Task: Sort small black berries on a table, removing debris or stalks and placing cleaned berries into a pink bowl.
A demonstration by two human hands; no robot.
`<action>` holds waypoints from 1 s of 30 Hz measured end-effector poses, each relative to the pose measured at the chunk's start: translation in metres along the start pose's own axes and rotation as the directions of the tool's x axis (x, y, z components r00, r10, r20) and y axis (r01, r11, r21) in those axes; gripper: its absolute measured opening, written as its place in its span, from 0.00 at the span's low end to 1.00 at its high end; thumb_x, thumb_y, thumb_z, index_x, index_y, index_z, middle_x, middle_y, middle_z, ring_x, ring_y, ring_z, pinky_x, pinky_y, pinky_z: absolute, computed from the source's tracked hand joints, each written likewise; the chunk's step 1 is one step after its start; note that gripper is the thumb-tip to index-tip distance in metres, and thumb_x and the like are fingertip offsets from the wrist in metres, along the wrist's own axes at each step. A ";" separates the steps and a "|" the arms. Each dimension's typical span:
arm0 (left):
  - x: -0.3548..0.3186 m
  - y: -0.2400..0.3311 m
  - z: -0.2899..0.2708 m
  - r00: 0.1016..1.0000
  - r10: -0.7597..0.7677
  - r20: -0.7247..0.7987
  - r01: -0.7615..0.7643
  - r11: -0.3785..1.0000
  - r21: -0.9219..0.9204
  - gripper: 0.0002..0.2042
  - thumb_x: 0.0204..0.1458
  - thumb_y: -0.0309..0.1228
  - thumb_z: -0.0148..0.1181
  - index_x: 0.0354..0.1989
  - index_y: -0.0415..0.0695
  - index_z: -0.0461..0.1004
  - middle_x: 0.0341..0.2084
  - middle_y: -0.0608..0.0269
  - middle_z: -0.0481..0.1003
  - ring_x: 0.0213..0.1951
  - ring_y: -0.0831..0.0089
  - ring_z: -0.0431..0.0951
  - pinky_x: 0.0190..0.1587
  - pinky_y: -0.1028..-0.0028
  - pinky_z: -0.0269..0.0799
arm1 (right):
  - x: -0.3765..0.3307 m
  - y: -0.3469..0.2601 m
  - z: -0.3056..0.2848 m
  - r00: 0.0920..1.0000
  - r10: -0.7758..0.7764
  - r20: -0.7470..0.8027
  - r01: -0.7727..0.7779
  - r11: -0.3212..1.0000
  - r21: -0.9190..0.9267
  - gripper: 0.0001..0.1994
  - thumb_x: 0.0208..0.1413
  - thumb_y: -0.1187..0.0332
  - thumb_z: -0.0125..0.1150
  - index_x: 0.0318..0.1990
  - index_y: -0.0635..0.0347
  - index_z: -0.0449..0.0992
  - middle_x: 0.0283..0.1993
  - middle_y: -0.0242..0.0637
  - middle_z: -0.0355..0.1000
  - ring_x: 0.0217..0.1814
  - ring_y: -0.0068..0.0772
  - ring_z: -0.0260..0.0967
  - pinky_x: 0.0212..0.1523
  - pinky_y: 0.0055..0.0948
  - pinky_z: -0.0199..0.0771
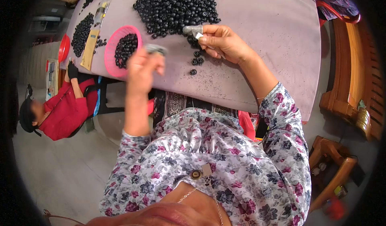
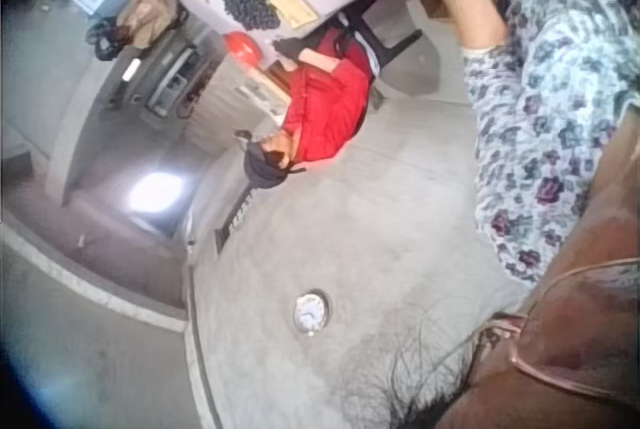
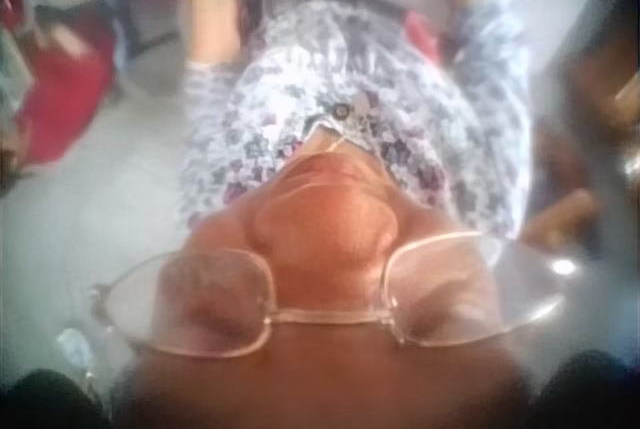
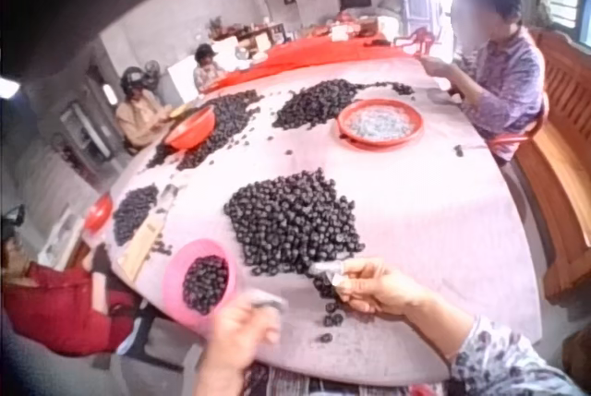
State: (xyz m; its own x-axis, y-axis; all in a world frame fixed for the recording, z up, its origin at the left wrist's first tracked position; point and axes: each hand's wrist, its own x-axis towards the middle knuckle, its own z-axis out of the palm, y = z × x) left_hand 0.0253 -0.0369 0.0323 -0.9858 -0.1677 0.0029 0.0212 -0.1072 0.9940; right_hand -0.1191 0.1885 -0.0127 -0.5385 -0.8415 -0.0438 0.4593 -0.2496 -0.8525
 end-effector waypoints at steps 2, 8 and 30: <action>-0.004 0.028 -0.037 0.967 0.164 -0.195 -0.117 0.965 0.233 0.06 0.61 0.29 0.59 0.40 0.40 0.75 0.24 0.70 0.74 0.24 0.85 0.70 0.27 0.83 0.67 | 0.002 -0.002 0.002 0.999 -0.012 0.039 0.011 1.000 0.022 0.09 0.62 0.70 0.60 0.46 0.64 0.76 0.29 0.29 0.70 0.19 0.14 0.63 0.16 0.13 0.56; 0.006 0.042 -0.090 0.909 0.349 -0.225 0.037 0.471 0.881 0.10 0.60 0.32 0.61 0.34 0.37 0.72 0.22 0.65 0.73 0.24 0.79 0.70 0.28 0.75 0.67 | 0.006 0.000 0.002 0.999 -0.033 0.028 0.035 0.998 -0.050 0.06 0.64 0.69 0.59 0.38 0.62 0.76 0.28 0.29 0.70 0.18 0.13 0.62 0.15 0.13 0.55; -0.028 -0.042 0.047 0.870 0.343 0.355 -0.485 0.458 0.745 0.08 0.50 0.28 0.67 0.30 0.40 0.72 0.30 0.58 0.71 0.29 0.58 0.75 0.31 0.64 0.72 | -0.003 -0.007 0.013 0.998 0.039 -0.049 -0.045 0.990 -0.134 0.09 0.63 0.68 0.60 0.46 0.62 0.77 0.27 0.27 0.70 0.18 0.12 0.61 0.17 0.12 0.56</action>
State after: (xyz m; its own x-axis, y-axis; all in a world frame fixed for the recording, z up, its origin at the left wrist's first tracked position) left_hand 0.0446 0.0183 -0.0043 -0.9092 0.1657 0.3820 0.3639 0.7621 0.5355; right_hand -0.1115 0.1861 0.0006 -0.5543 -0.8261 -0.1022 0.3840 -0.1448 -0.9119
